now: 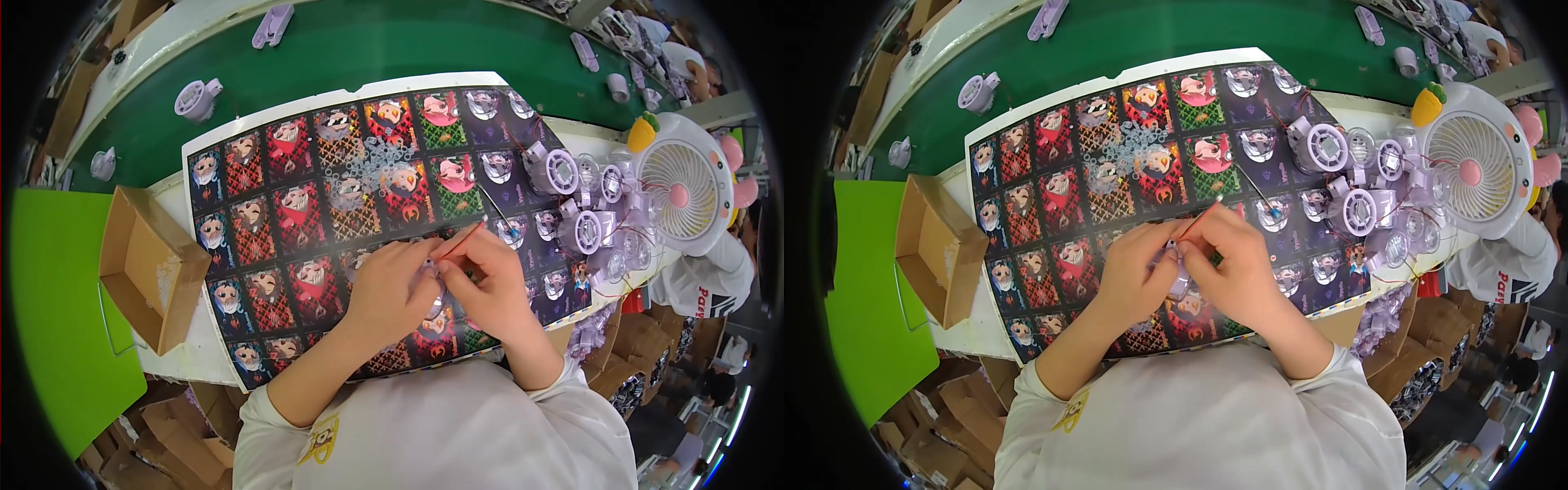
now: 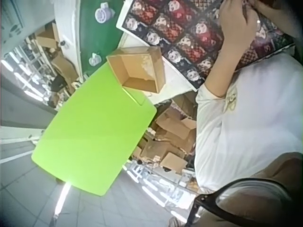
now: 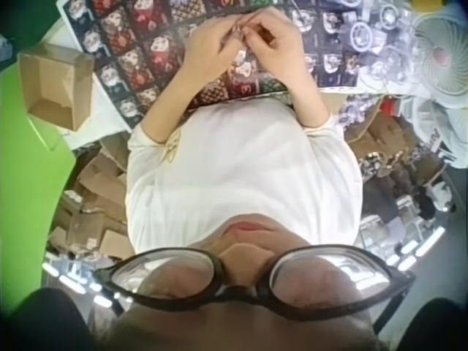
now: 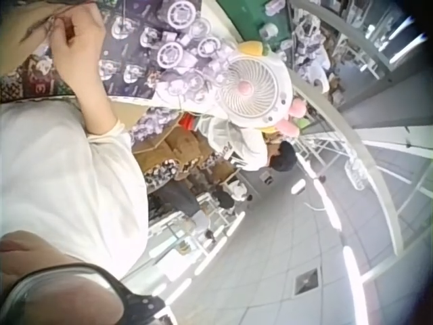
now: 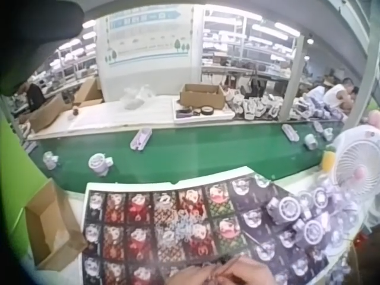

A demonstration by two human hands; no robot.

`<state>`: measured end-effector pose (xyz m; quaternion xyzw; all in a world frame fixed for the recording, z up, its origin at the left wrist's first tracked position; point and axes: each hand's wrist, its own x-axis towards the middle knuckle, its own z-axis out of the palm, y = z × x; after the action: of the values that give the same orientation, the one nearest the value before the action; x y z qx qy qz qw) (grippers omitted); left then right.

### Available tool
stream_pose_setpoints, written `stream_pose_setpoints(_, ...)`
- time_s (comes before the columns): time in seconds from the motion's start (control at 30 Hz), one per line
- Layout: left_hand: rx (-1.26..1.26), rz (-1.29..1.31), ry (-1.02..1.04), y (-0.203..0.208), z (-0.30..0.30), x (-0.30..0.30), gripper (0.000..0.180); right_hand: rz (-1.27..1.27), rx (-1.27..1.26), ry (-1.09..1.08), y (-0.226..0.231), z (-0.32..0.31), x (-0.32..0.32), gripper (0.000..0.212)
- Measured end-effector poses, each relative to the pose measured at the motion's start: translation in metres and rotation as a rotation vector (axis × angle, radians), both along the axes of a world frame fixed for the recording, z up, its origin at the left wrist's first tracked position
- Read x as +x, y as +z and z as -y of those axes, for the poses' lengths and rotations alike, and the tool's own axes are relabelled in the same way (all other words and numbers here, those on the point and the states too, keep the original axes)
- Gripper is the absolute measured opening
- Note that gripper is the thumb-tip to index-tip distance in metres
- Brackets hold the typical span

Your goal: The person assembles mini fans by applying decorative stickers to the plastic housing of the motor unit using a pick tool.

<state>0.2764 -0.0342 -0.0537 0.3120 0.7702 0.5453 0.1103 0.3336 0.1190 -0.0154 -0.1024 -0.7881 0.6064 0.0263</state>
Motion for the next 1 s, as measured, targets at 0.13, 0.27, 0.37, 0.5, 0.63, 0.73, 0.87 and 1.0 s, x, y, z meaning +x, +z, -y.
stream_pose_setpoints(0.13, 0.028, 0.008, -0.01, -0.002, 0.0, -0.001, 0.035, -0.247, 0.296, 0.142, 0.003, -0.004, -0.002, 0.014)
stream_pose_setpoints(0.27, -0.014, 0.008, -0.033, 0.001, 0.001, -0.002, 0.034, -0.337, 0.407, 0.259, 0.001, -0.015, -0.007, 0.022)
stream_pose_setpoints(0.37, -0.031, -0.01, -0.031, 0.001, 0.002, -0.002, 0.035, -0.273, 0.709, 0.06, 0.002, -0.035, -0.022, 0.016)
stream_pose_setpoints(0.5, 0.022, -0.022, -0.019, 0.001, 0.0, -0.001, 0.037, 0.058, 1.035, -0.113, -0.018, -0.054, -0.028, 0.015)
stream_pose_setpoints(0.63, 0.031, -0.03, -0.009, 0.0, 0.0, -0.001, 0.037, -0.05, 0.85, 0.057, -0.01, -0.045, -0.015, 0.011)
stream_pose_setpoints(0.73, 0.026, 0.02, 0.026, -0.001, 0.001, 0.001, 0.037, -0.054, 0.495, 0.086, 0.017, -0.025, 0.009, 0.011)
stream_pose_setpoints(0.87, 0.027, 0.036, 0.044, -0.001, 0.001, 0.002, 0.034, -0.135, 0.458, 0.127, 0.016, -0.007, 0.02, 0.014)
stream_pose_setpoints(1.0, 0.035, 0.047, 0.033, -0.002, 0.0, 0.002, 0.035, -0.135, 0.46, 0.131, 0.012, 0.004, 0.019, 0.014)
